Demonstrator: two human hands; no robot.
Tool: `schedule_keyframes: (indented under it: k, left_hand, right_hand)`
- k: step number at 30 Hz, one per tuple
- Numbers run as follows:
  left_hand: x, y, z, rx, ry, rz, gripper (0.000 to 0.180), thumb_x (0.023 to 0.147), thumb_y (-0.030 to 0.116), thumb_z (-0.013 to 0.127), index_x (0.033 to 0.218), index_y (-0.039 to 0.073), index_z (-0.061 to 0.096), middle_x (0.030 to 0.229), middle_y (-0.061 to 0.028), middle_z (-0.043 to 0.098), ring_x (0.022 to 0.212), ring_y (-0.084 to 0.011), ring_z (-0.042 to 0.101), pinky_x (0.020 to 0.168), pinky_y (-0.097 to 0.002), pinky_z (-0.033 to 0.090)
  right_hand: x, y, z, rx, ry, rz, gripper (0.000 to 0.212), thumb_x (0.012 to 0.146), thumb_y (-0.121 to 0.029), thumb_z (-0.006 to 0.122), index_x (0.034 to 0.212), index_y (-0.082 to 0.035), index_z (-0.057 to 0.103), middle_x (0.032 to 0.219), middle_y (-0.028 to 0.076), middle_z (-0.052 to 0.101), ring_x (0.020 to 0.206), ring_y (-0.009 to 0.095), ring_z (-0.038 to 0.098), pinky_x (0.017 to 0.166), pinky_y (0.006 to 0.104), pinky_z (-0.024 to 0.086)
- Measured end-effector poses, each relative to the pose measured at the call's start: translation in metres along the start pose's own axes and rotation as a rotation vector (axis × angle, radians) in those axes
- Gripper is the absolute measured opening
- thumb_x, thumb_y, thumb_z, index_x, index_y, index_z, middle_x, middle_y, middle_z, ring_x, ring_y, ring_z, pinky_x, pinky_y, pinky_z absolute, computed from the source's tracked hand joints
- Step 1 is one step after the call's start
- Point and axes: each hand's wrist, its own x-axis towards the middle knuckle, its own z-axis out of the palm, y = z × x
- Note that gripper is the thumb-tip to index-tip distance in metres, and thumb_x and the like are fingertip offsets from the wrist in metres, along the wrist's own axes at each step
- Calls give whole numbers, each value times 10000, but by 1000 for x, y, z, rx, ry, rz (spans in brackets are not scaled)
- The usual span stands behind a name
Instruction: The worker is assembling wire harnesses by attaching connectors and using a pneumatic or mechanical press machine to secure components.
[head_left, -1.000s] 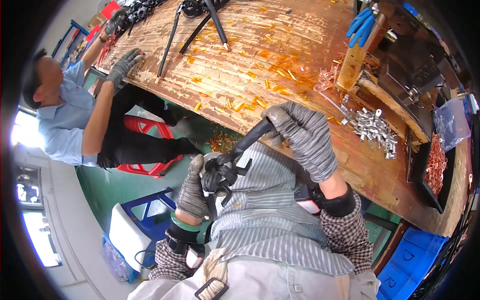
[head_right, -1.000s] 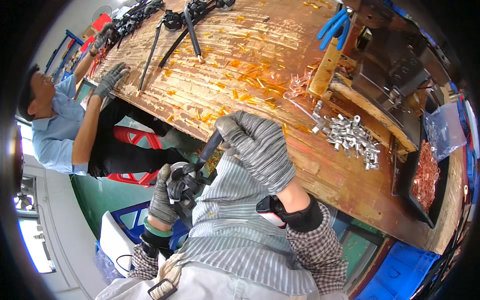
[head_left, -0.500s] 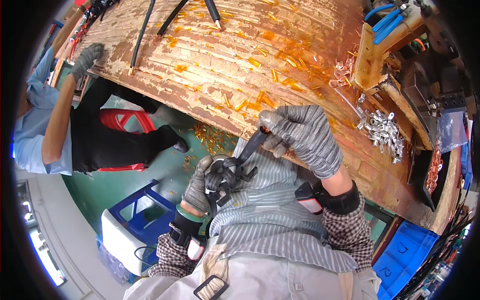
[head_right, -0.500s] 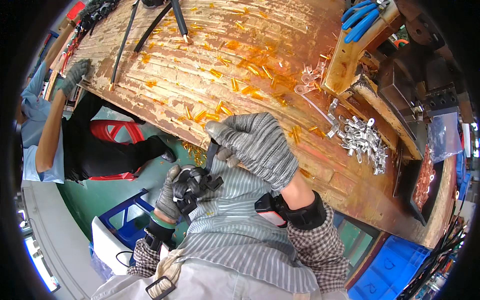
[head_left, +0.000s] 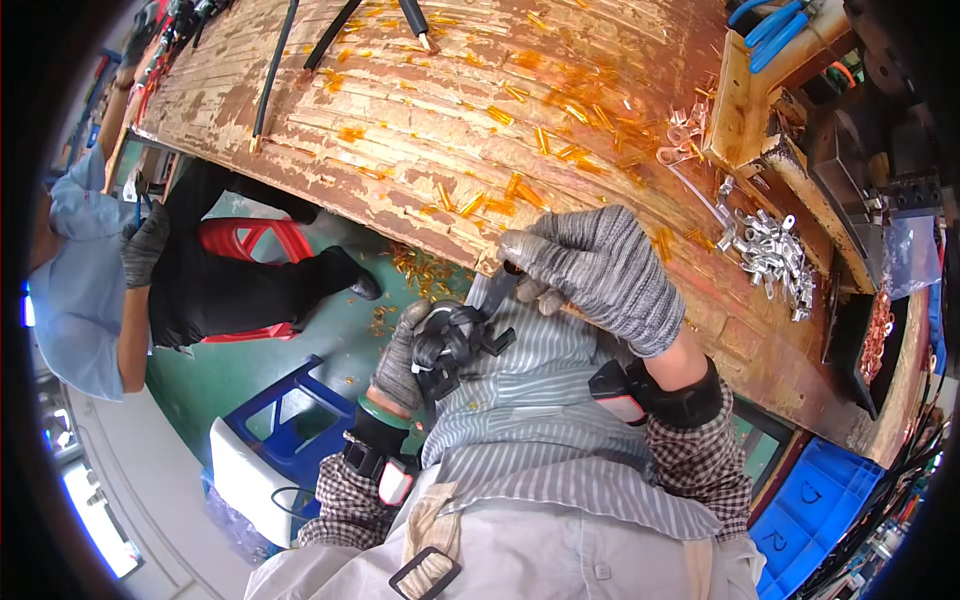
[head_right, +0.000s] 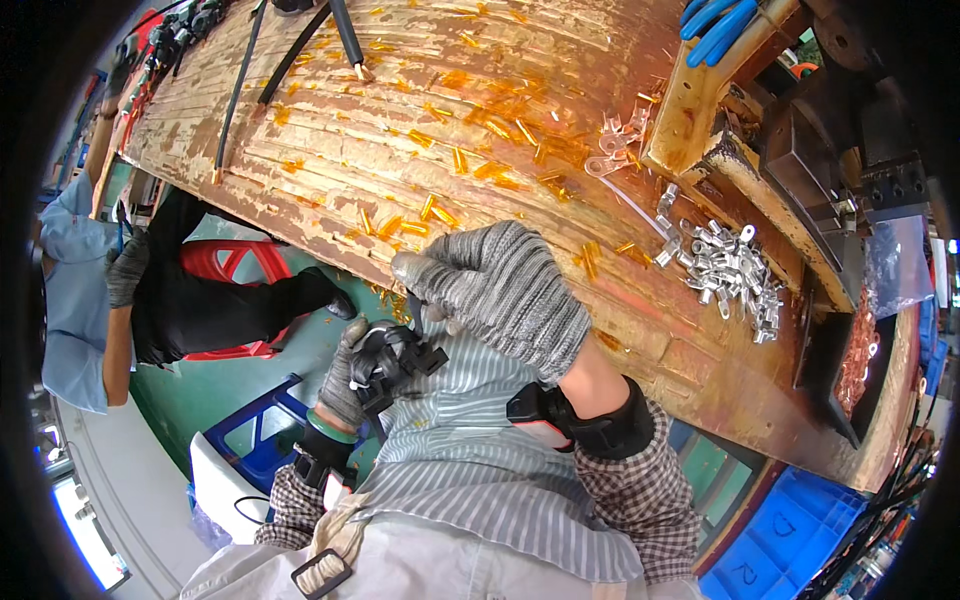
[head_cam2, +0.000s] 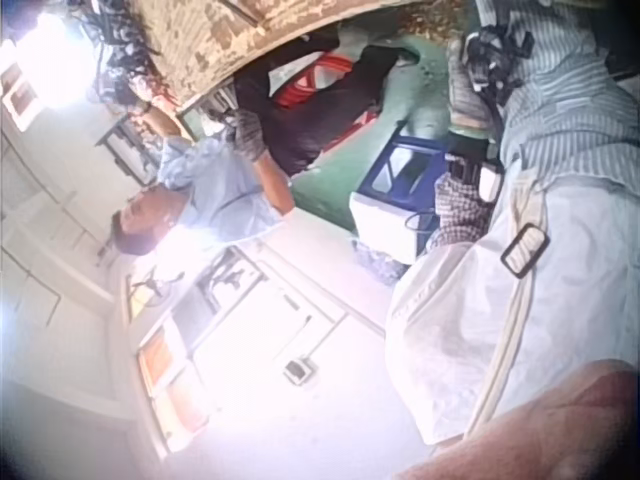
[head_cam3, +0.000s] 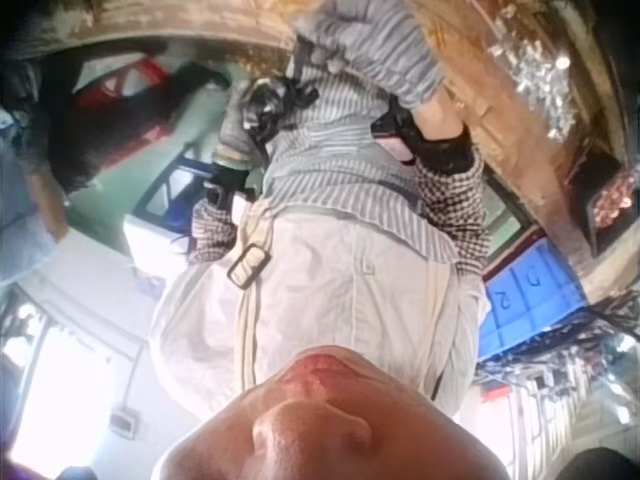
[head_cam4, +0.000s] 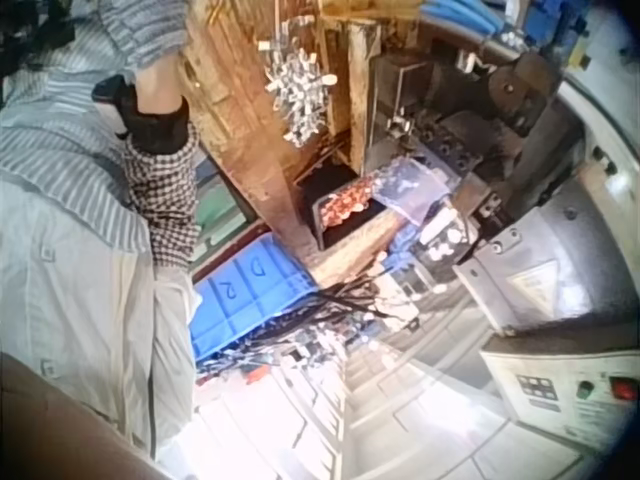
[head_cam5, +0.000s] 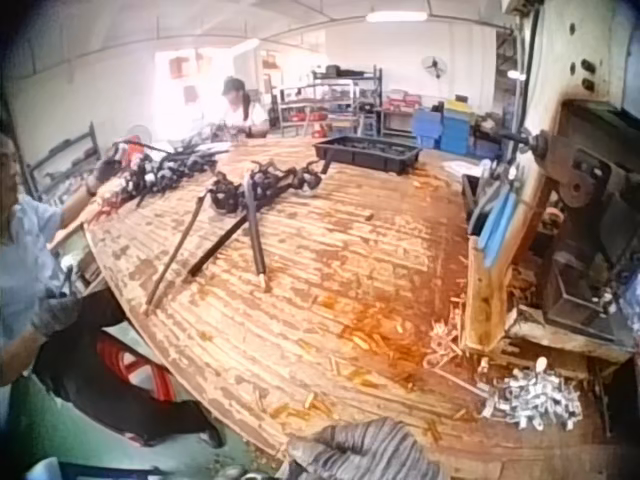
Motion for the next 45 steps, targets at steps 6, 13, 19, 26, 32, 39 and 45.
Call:
schedule_keyframes:
  k: [6, 13, 19, 26, 32, 39, 45]
  left_hand:
    - [17, 1, -17, -21, -28, -85, 599, 832, 410, 494, 1157, -89, 427, 1233, -276, 420, 1200, -379, 373, 1017, -464, 323]
    - [4, 0, -1, -28, 92, 9, 346, 836, 336, 503, 981, 32, 580, 864, -70, 635, 727, -159, 618, 654, -264, 522]
    - [-8, -2, -2, 85, 108, 161, 378, 798, 380, 534, 975, 51, 585, 832, -47, 631, 675, -138, 603, 606, -242, 506]
    - [-19, -4, -4, 47, 122, 250, 381, 758, 389, 593, 976, 78, 573, 840, -43, 615, 735, -143, 608, 658, -284, 523]
    - [-25, -4, -14, 20, -6, 258, 512, 763, 392, 595, 1089, 6, 513, 982, -117, 597, 879, -226, 595, 822, -339, 487]
    - [-33, 1, -15, 109, -58, 294, 558, 742, 327, 641, 1137, -34, 485, 1051, -136, 559, 959, -219, 557, 863, -366, 446]
    - [-25, 3, -13, 235, -149, 405, 517, 687, 297, 696, 1081, 15, 516, 977, -100, 549, 865, -197, 535, 853, -372, 429]
  right_hand:
    - [-2, -3, -1, -86, -42, -36, 318, 796, -313, 624, 784, 2, 660, 549, 56, 581, 513, 86, 515, 521, 255, 429]
    - [-4, -6, -4, -101, -98, -25, 294, 823, -291, 589, 838, -6, 660, 624, 48, 617, 565, 83, 544, 568, 244, 447]
    - [-3, -2, -6, -41, -149, 1, 291, 845, -276, 559, 925, -8, 639, 681, 58, 642, 628, 96, 595, 614, 235, 467]
    - [0, 7, -5, 50, -157, -94, 294, 872, -221, 515, 1043, 8, 583, 770, 69, 651, 699, 102, 621, 655, 229, 474]
    - [-1, 6, -5, 72, -149, -83, 287, 878, -204, 506, 1068, 1, 573, 766, 61, 644, 713, 107, 621, 656, 234, 478]
    - [0, 9, -8, 39, -179, -99, 263, 891, -136, 490, 1111, -9, 559, 922, 76, 613, 773, 127, 620, 637, 220, 512]
    - [0, 12, -8, 16, -161, -174, 254, 864, -157, 505, 1076, -39, 577, 767, 68, 638, 713, 130, 605, 694, 262, 471]
